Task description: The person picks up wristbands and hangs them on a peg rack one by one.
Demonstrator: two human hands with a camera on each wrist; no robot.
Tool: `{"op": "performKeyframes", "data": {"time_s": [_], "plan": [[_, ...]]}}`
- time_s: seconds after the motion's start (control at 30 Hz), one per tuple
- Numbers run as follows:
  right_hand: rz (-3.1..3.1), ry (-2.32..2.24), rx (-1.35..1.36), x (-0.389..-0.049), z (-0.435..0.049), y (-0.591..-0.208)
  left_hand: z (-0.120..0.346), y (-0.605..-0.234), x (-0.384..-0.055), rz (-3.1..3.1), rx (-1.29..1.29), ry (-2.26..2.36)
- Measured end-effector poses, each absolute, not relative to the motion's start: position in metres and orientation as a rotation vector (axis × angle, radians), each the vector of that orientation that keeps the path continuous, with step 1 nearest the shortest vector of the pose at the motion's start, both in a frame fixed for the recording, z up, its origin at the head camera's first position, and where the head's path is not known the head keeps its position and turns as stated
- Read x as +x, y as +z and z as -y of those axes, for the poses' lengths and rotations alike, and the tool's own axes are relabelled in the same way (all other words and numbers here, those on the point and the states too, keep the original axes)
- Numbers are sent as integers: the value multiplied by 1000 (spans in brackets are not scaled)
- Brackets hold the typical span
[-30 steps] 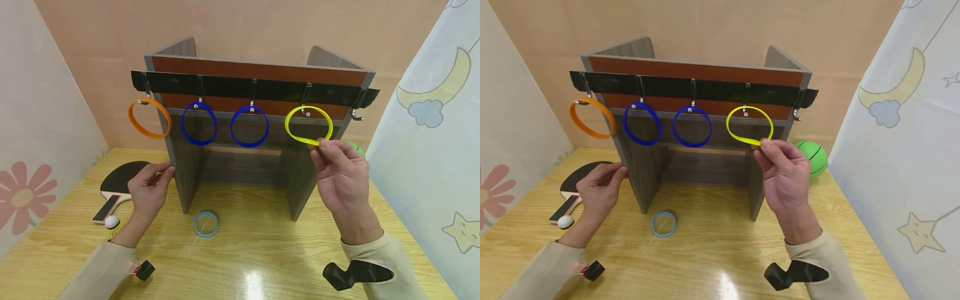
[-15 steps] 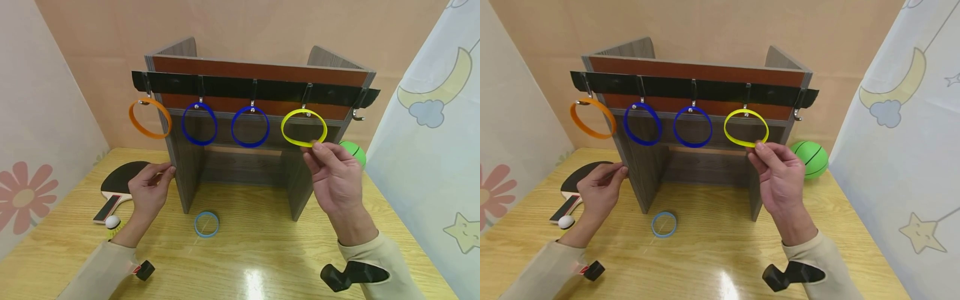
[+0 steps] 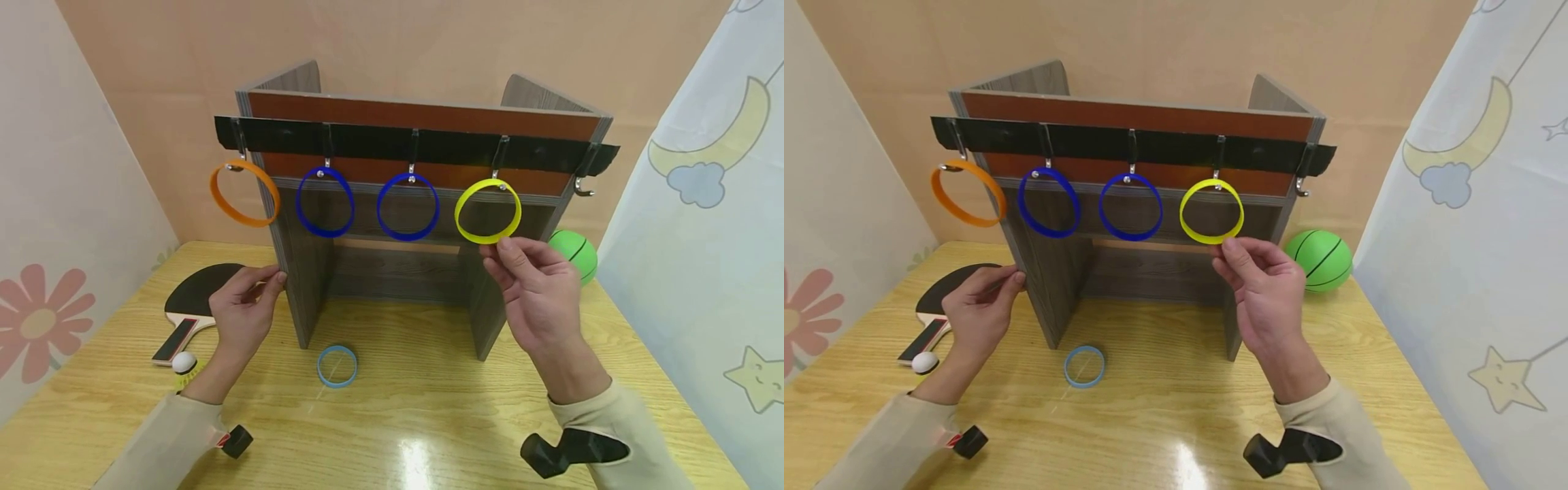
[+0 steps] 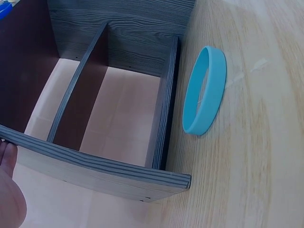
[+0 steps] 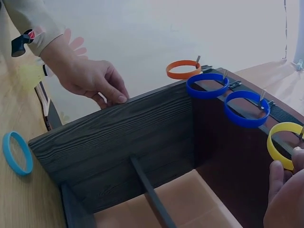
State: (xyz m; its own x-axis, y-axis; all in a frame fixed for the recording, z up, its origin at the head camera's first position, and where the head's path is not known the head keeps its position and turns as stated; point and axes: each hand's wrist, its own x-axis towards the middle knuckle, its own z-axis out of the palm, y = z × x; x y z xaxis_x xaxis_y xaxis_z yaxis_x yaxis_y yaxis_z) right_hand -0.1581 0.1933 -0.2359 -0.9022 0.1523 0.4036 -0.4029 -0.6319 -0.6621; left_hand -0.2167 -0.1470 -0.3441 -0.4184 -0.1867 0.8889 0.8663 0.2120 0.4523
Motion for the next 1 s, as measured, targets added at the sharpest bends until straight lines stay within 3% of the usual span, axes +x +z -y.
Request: {"op": "performKeyframes", "data": {"time_s": [1.0], "plan": [[2041,2346,277,-165,-148,-315,146,-345,-218,1505,-673,-1408]]}}
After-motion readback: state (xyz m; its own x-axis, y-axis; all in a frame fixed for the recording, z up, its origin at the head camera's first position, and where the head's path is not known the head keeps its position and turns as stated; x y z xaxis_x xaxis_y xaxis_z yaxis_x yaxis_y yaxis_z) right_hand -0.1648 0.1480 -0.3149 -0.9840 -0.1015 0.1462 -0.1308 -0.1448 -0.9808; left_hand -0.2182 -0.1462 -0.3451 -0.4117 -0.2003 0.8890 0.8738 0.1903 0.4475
